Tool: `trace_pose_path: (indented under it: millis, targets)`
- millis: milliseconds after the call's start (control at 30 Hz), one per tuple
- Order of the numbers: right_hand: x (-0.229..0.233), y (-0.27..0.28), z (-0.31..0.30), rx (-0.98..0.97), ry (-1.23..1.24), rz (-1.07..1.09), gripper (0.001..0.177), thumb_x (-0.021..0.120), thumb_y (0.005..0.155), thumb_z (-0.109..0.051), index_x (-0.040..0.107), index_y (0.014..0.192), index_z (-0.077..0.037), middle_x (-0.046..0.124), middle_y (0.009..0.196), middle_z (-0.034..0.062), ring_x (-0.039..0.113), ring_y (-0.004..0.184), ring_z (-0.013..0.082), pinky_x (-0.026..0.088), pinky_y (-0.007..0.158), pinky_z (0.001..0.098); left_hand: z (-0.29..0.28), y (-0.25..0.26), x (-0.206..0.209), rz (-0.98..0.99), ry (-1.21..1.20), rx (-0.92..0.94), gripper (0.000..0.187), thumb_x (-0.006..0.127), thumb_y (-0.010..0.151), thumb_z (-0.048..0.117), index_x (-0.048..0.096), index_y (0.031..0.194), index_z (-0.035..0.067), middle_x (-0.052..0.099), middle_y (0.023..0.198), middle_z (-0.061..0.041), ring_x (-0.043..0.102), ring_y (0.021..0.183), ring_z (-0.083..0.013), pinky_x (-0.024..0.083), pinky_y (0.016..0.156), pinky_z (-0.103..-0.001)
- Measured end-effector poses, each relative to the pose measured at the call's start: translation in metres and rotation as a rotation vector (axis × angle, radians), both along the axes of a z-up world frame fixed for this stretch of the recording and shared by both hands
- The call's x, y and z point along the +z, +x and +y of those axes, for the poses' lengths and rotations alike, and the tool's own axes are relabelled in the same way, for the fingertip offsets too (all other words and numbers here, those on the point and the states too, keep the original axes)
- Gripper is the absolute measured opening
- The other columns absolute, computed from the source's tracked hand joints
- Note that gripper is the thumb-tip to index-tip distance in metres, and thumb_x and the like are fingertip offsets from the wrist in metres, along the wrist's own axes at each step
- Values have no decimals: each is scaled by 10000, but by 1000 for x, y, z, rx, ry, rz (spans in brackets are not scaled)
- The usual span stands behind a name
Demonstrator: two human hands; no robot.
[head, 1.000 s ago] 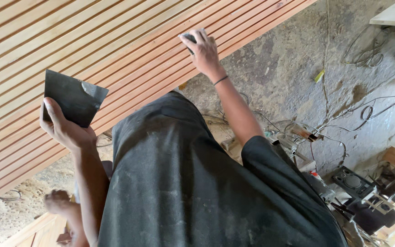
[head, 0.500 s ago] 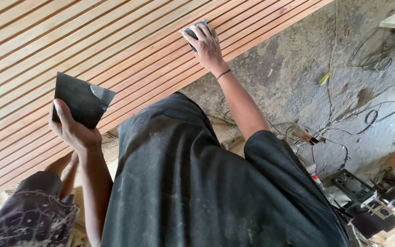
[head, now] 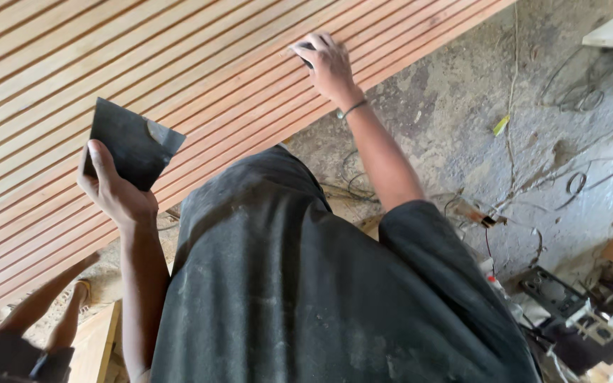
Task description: The person sands a large wooden slatted panel using two sanding blocks, moving back and forth along the grain. The person occasionally switches the sanding blocks between hands and continues sanding different sections of the panel.
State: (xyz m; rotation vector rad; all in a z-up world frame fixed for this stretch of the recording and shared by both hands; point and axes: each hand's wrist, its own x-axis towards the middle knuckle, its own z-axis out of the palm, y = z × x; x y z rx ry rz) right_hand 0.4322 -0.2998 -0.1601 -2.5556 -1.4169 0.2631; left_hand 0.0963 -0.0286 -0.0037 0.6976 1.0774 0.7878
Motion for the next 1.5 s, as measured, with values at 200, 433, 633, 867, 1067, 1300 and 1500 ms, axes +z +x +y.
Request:
trace_pose_path:
  millis: [200,433,633,867,1067,1300,1500]
  targets:
    - [10,-53,32,-345,-1,46,440,717,856,-58,723,1278,-181,639,1188,30,563,1141,287,475,882,517,2,-11,-17,-67,64,-121,265,638,1128,241,604,1127,-22,641,1083,-94,637,926,-165,587,847,-326]
    - [13,-61,43,-183,-19,47,477,693,806,-24,734,1244,-207,631,1241,43,562,1173,271,455,927,505,3,4,-15,-98,57,-200,273,614,1125,244,637,1112,-27,644,1040,-66,617,925,-153,566,839,-312]
    - [25,-36,20,-14,17,-47,614,725,784,6,702,1358,-209,598,1331,78,518,1277,307,440,957,481,10,7,-8,-145,128,-297,325,609,1180,280,619,1097,-35,613,985,-77,592,874,-142,536,778,-279]
    - [-2,-28,3,33,-4,-65,703,772,774,-2,665,1427,-238,588,1379,61,500,1333,296,418,1034,505,7,2,-13,-24,18,-113,303,644,1054,273,579,1187,8,652,1151,-117,676,1009,-193,625,852,-346]
    - [-18,-29,0,40,-8,-77,757,764,764,11,634,1464,-245,573,1419,59,488,1347,296,411,1041,498,3,-1,-16,-24,74,-202,281,617,1114,269,605,1080,-10,622,1017,-60,617,909,-153,580,799,-329]
    - [-6,-24,-5,109,-31,-30,707,785,759,-20,658,1429,-209,577,1417,87,482,1340,305,419,1014,507,0,6,-8,-18,42,-177,237,615,1108,245,616,1080,10,619,1019,-48,588,910,-139,549,814,-305]
    - [7,-9,-7,25,-3,0,515,733,858,18,726,1308,-233,628,1273,0,562,1235,235,465,1004,461,-1,-2,-5,-45,83,-177,322,632,1161,257,546,1109,-49,570,1001,-81,577,880,-144,563,804,-309]
